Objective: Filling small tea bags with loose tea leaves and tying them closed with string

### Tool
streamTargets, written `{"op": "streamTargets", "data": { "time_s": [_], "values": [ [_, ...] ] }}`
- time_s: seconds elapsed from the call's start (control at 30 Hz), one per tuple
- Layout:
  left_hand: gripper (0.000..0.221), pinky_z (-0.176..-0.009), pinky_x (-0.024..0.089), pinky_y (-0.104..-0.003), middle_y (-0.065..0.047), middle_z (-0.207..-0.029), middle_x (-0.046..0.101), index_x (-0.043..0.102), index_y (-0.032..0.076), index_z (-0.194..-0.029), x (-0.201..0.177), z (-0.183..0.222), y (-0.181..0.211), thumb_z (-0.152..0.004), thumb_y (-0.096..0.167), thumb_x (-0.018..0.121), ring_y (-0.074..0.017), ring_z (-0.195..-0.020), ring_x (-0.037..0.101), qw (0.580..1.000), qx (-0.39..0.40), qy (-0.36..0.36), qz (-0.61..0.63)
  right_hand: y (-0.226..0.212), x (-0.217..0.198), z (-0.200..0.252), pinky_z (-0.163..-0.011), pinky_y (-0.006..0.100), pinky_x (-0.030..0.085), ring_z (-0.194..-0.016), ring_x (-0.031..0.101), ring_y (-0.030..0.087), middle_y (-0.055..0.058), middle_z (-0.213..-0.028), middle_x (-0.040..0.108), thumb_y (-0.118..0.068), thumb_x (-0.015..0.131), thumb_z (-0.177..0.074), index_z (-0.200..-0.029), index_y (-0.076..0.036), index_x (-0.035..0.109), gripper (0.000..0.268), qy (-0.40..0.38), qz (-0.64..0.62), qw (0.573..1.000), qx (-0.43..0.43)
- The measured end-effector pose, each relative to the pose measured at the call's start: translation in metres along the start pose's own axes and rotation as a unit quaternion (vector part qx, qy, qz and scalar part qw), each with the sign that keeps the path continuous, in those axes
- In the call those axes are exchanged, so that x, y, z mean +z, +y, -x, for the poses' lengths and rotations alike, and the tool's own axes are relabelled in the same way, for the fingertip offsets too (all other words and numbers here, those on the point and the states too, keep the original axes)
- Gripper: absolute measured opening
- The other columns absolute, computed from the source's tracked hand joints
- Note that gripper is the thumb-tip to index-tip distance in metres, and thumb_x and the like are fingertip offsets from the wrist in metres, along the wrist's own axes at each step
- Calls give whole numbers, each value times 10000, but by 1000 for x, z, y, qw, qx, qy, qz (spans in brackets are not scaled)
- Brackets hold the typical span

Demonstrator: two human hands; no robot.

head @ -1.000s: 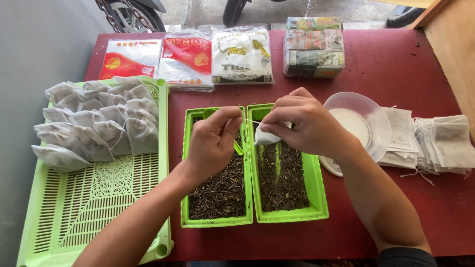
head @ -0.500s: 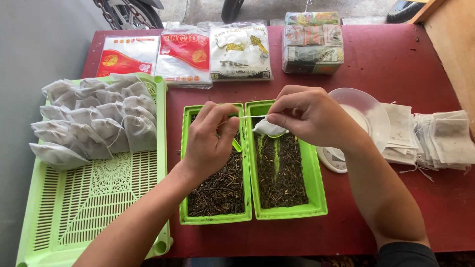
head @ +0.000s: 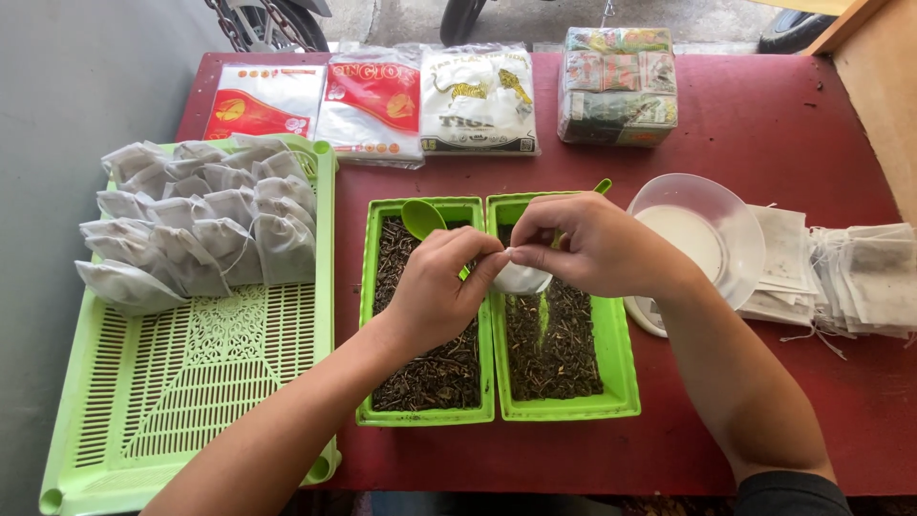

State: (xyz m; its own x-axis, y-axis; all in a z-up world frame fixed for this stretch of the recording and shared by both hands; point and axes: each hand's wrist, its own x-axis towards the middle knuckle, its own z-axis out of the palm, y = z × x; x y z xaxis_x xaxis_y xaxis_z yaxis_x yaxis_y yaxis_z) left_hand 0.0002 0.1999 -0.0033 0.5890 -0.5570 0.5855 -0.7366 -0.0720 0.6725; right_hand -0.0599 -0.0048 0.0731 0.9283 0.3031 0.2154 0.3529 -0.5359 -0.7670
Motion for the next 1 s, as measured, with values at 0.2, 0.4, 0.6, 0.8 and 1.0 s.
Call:
{"op": "streamTargets", "data": {
  "time_s": [0.2,0.4,0.6,0.8,1.0],
  "values": [
    [128,-617,542,-383,-92,-722,639,716,122,-946,-1,-2,12,-1013,196,636,-335,-662,673,995,-52,20,78,2,3,-2,-549,307,521,-662,617,159,61,-707,644,-90,758,-889,-925,-50,716,68,-2,-36,999,24],
    [141,-560,540,-375,-83,-667,644,726,156,-919,-8,-1,12,-1007,233,647,-323,-618,672,998,-57,21,34,9,3,-7,-516,248,500,-660,609,123,33,-718,641,-101,751,-919,-860,-82,729,65,-3,-17,1000,-15],
    [210,-587,507,-407,-102,-702,581,636,83,-868,-14,-5,14,-1047,171,568,-339,-649,609,999,9,2,37,5,-2,-5,-558,306,496,-646,590,162,58,-766,630,-133,758,-917,-848,-92,730,85,-9,14,999,-28],
    [230,-622,515,-382,-81,-710,595,601,80,-834,-17,-8,13,-1051,118,533,-283,-657,616,990,-27,21,134,9,0,-5,-564,329,481,-603,566,194,53,-715,600,-135,727,-939,-841,-89,681,118,-32,33,999,-19],
    [250,-599,500,-344,-82,-683,614,624,74,-833,-17,-8,12,-1054,143,528,-196,-621,584,982,-87,6,170,4,-5,-3,-561,344,476,-587,570,225,74,-721,593,-99,713,-928,-874,-91,688,60,-17,69,997,-8]
  ]
}}
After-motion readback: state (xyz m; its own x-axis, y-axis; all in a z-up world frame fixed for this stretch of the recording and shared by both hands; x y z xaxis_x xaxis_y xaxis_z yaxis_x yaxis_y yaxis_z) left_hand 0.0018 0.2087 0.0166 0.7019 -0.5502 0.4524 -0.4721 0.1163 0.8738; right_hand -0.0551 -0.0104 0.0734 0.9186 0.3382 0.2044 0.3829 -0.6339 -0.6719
